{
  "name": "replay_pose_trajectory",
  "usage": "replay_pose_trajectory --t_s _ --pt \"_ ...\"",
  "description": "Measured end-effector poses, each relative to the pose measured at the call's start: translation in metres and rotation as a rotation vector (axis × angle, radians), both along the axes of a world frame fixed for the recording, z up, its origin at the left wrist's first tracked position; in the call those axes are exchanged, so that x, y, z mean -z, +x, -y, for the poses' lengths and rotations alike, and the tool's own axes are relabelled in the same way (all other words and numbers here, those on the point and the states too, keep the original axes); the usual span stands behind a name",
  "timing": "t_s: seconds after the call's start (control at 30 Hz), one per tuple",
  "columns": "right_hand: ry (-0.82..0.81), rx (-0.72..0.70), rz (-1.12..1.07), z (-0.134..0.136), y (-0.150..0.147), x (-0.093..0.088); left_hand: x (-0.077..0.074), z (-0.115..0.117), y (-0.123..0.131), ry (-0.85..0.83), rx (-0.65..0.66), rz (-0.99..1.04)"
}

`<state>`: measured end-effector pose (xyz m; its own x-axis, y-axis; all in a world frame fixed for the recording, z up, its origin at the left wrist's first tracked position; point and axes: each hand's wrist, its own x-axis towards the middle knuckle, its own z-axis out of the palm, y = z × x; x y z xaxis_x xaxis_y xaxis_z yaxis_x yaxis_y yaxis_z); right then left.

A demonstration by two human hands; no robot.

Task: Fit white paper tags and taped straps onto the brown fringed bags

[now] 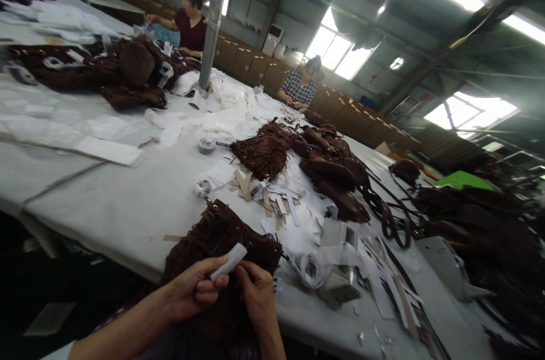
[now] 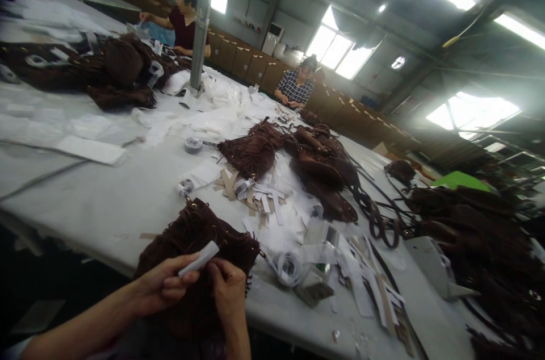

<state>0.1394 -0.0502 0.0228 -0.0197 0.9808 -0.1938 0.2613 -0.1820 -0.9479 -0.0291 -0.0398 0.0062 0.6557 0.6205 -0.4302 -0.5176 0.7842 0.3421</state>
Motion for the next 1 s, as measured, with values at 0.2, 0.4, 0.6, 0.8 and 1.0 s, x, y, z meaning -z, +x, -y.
replay_pose_trajectory --t_s 0.2,0.4,0.6,0.8,1.0 --pt "-0.082 0.061 -0.135 0.000 -0.005 0.003 -0.006 0.006 0.009 0.293 0.044 -0.208" --pt "-0.072 0.120 -0.148 -0.007 -0.019 0.007 -0.014 0.013 0.017 0.523 -0.021 -0.529" --pt "-0.059 0.150 -0.173 -0.003 -0.025 0.006 -0.010 0.028 0.011 0.267 -0.028 -0.365" --pt "0.059 0.379 0.041 0.004 0.028 -0.004 -0.003 0.030 0.010 0.355 -0.067 -0.544" --pt "0.237 1.012 0.424 0.020 0.182 -0.030 0.004 0.029 0.010 0.396 -0.011 -0.598"
